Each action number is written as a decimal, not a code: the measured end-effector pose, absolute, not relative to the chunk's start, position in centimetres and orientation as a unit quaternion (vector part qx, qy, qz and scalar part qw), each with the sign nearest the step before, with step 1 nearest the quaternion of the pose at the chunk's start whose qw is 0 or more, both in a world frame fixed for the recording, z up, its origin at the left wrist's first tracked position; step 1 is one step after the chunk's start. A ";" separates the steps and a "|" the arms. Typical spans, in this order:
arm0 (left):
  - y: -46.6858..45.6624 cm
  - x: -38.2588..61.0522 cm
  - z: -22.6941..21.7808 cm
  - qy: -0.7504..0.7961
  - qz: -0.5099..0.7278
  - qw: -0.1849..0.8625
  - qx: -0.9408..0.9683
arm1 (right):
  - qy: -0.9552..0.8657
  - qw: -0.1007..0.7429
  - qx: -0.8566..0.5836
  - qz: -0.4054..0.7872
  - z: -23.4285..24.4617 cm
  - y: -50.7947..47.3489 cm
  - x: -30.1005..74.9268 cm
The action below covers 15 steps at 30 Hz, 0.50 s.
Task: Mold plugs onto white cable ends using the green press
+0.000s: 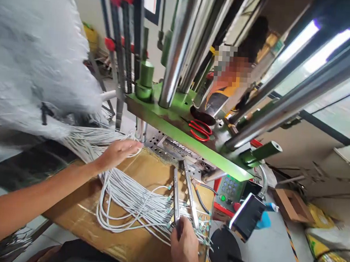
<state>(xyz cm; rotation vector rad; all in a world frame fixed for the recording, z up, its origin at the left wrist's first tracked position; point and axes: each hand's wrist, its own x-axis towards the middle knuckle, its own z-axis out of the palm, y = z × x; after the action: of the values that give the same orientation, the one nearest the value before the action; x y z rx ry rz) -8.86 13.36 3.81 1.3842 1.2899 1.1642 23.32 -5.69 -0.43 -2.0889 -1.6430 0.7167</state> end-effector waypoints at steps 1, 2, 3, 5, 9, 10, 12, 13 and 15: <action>12.0 -8.0 3.6 0.491 0.421 0.467 0.604 | -0.560 0.217 -0.743 0.297 0.1 -5.6 23.2; 11.0 -7.1 3.5 0.461 0.379 0.483 0.640 | -0.537 0.242 -0.734 0.339 0.5 -5.5 23.1; 10.2 -6.1 3.4 0.440 0.348 0.493 0.665 | -0.520 0.264 -0.720 0.376 0.9 -5.5 23.0; 9.5 -4.0 3.4 0.416 0.310 0.496 0.696 | -0.500 0.295 -0.702 0.412 1.5 -5.4 22.9; 10.5 -0.8 2.3 0.405 0.260 0.485 0.730 | -0.505 0.323 -0.690 0.407 2.1 -4.7 23.0; 10.9 -0.5 1.9 0.401 0.247 0.479 0.741 | -0.511 0.320 -0.680 0.418 2.3 -4.3 23.1; 11.6 -0.4 1.0 0.393 0.231 0.459 0.763 | -0.521 0.305 -0.657 0.452 3.0 -3.4 23.4; 11.9 -0.5 0.7 0.391 0.230 0.447 0.771 | -0.526 0.297 -0.647 0.467 3.5 -2.9 23.5; 12.4 -1.2 0.6 0.395 0.248 0.419 0.779 | -0.535 0.294 -0.629 0.481 4.3 -1.5 23.8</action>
<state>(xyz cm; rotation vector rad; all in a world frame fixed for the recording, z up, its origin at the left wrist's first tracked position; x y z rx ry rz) -1.17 12.44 0.61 1.9526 0.9911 0.6207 23.77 -1.54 4.33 -1.6759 -1.4242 1.2821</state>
